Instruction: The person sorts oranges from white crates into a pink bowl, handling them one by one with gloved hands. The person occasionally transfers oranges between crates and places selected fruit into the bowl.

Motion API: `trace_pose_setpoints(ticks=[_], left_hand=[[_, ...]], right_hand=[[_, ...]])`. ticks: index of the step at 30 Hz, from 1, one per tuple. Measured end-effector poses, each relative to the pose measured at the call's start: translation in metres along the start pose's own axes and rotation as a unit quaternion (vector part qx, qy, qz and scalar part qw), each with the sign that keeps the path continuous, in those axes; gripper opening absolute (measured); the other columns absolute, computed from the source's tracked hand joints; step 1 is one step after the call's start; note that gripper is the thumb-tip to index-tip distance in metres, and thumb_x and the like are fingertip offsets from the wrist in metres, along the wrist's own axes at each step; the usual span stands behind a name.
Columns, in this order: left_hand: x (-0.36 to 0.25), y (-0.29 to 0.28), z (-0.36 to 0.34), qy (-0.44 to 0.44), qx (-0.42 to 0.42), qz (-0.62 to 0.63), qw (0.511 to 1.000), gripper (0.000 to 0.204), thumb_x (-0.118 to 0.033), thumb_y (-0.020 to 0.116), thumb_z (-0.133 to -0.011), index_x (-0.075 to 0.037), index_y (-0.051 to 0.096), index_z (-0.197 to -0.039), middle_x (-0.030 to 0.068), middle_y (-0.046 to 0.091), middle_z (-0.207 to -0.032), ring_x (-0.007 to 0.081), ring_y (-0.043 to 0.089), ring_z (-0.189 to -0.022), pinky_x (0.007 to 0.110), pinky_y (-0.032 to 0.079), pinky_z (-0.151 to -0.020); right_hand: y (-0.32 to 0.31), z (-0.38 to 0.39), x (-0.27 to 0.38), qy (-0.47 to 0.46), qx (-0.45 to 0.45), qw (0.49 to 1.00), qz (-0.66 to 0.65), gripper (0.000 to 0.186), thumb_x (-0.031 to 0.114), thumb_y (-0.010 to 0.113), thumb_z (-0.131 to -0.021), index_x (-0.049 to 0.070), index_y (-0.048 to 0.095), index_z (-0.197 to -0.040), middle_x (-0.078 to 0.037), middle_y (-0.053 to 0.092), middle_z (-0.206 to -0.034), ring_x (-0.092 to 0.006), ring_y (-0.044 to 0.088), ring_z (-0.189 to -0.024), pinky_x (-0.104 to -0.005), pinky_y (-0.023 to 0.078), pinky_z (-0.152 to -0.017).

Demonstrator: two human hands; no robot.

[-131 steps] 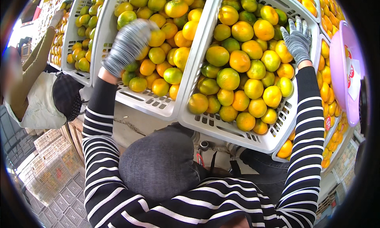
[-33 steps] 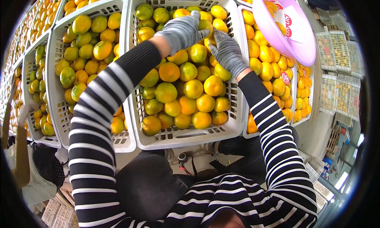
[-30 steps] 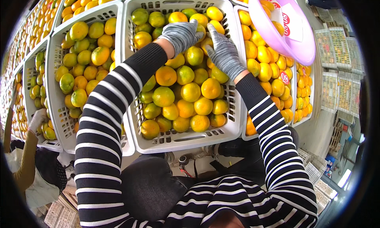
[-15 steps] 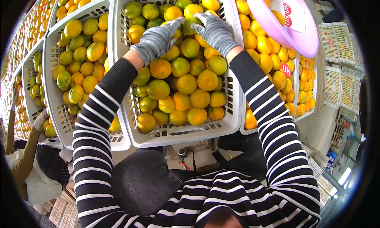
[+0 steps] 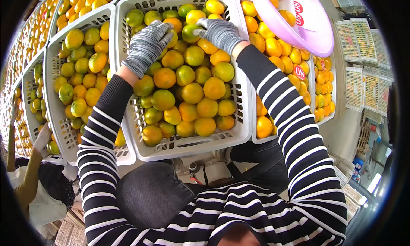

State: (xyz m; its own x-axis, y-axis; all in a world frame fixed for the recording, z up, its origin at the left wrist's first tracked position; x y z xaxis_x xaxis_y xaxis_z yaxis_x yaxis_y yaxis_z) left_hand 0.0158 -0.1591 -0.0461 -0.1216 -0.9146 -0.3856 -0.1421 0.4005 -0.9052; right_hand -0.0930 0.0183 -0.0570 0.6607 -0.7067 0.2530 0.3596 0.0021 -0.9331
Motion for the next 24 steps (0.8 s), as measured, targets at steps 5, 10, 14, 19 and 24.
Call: trace_pose_setpoints(ticks=[5, 10, 14, 19, 24], left_hand=[[-0.006, 0.038, -0.028, 0.065, 0.035, -0.043, 0.996, 0.036, -0.024, 0.066, -0.088, -0.011, 0.06, -0.121, 0.009, 0.067, -0.109, 0.0289, 0.062, -0.105, 0.041, 0.045, -0.098], [-0.047, 0.055, -0.025, 0.074, 0.111, -0.166, 0.977, 0.047, -0.033, 0.071, -0.083, -0.015, 0.06, -0.125, 0.0036, 0.065, -0.118, 0.0235, 0.06, -0.111, 0.04, 0.043, -0.098], [-0.04, 0.064, -0.052, 0.098, 0.102, -0.117, 0.983, 0.04, -0.016, 0.066, -0.086, -0.016, 0.059, -0.126, 0.0078, 0.069, -0.109, 0.0258, 0.066, -0.102, 0.038, 0.052, -0.088], [0.018, 0.068, -0.048, 0.036, 0.001, 0.452, 0.891, 0.024, -0.008, 0.056, -0.096, -0.007, 0.058, -0.12, 0.0108, 0.07, -0.101, 0.024, 0.067, -0.097, 0.033, 0.053, -0.086], [0.068, 0.037, -0.007, -0.097, -0.125, 0.221, 0.962, 0.017, -0.02, 0.056, -0.098, -0.004, 0.061, -0.104, 0.0112, 0.065, -0.086, 0.0227, 0.06, -0.077, 0.034, 0.053, -0.075]], right_hand=[[0.026, -0.001, 0.051, -0.024, -0.039, 0.979, 0.2, 0.03, 0.023, 0.057, -0.093, 0.01, 0.065, -0.119, -0.009, 0.068, -0.115, -0.0232, 0.064, -0.112, -0.0351, 0.051, -0.091], [0.02, 0.036, 0.015, -0.01, -0.048, 0.981, 0.189, 0.033, 0.038, 0.061, -0.091, 0.012, 0.062, -0.111, -0.007, 0.063, -0.113, -0.0241, 0.061, -0.107, -0.0388, 0.049, -0.089], [0.02, 0.038, 0.005, 0.01, -0.084, 0.984, 0.158, 0.036, 0.036, 0.061, -0.091, 0.01, 0.063, -0.116, -0.013, 0.065, -0.111, -0.0289, 0.063, -0.104, -0.0441, 0.051, -0.088], [-0.004, 0.009, -0.014, 0.003, -0.108, 0.994, -0.023, 0.033, 0.028, 0.055, -0.093, 0.008, 0.062, -0.119, -0.017, 0.064, -0.117, -0.0361, 0.062, -0.106, -0.0457, 0.049, -0.093], [-0.015, -0.041, 0.008, -0.035, -0.165, 0.986, 0.018, 0.043, 0.033, 0.055, -0.093, 0.008, 0.057, -0.127, -0.015, 0.059, -0.129, -0.0334, 0.057, -0.116, -0.0439, 0.045, -0.101]])
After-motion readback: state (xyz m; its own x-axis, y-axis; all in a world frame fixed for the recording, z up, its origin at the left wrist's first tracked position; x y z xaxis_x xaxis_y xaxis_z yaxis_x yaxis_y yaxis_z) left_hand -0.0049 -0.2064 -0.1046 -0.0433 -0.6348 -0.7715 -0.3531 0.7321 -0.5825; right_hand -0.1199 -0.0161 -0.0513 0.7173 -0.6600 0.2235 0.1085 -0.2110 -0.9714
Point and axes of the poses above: each hand's wrist, its own z-axis away from the middle knuckle, its own y-axis out of the palm, x = y × z, the point moved 4 cm from there along -z, towards the middle knuckle
